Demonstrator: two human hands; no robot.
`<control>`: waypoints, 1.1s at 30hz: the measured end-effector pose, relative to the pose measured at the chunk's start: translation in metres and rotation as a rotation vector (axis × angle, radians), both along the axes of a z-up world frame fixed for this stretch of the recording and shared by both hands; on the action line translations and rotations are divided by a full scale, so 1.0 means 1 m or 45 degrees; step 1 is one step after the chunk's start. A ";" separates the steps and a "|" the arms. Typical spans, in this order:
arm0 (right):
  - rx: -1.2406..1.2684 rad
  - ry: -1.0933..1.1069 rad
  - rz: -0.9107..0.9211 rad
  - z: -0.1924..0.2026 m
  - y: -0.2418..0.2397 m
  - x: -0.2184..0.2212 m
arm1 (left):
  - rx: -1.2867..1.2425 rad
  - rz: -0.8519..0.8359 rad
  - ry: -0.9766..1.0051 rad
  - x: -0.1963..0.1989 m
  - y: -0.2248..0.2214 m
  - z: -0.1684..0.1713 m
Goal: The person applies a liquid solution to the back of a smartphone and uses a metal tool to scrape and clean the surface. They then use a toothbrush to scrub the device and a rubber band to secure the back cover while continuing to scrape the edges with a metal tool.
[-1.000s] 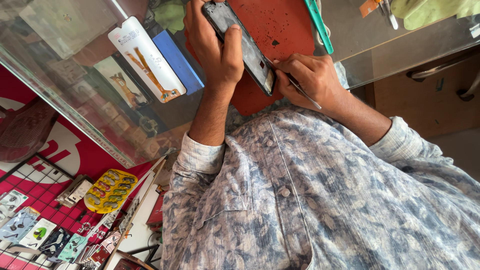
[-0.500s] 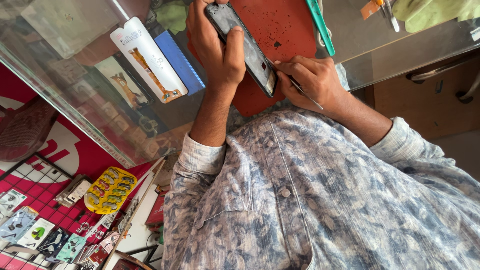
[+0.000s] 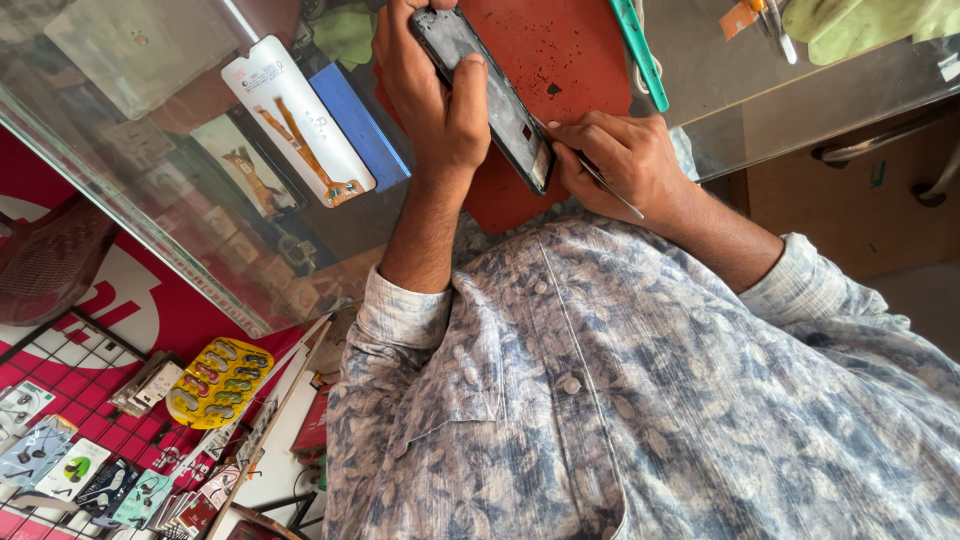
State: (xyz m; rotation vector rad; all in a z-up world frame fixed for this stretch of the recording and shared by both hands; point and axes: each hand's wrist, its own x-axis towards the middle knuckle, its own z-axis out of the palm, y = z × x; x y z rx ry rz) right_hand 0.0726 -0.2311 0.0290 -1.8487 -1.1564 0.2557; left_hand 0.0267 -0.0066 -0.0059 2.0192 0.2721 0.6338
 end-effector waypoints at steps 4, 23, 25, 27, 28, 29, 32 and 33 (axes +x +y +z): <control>-0.051 -0.008 0.000 0.002 0.001 0.000 | -0.014 0.002 0.014 -0.001 0.000 -0.001; -0.052 0.004 -0.030 -0.009 -0.002 -0.004 | -0.004 0.000 -0.003 -0.003 0.001 0.001; 0.043 0.075 -0.139 -0.013 -0.003 -0.005 | 0.007 0.003 0.019 -0.007 0.003 0.002; 0.076 -0.003 -0.261 -0.012 -0.006 0.007 | -0.191 -0.095 -0.018 -0.012 0.006 0.003; 0.065 -0.117 -0.328 -0.008 -0.005 0.015 | -0.285 -0.141 -0.039 -0.015 0.009 0.003; 0.007 -0.260 -0.325 0.002 -0.010 0.026 | -0.341 -0.173 -0.019 -0.017 0.013 0.004; -0.273 -0.626 -0.334 0.034 -0.017 0.056 | -0.516 -0.283 0.012 -0.026 0.020 0.008; -0.382 -0.742 -0.340 0.043 -0.016 0.063 | -0.573 -0.324 -0.004 -0.029 0.021 0.010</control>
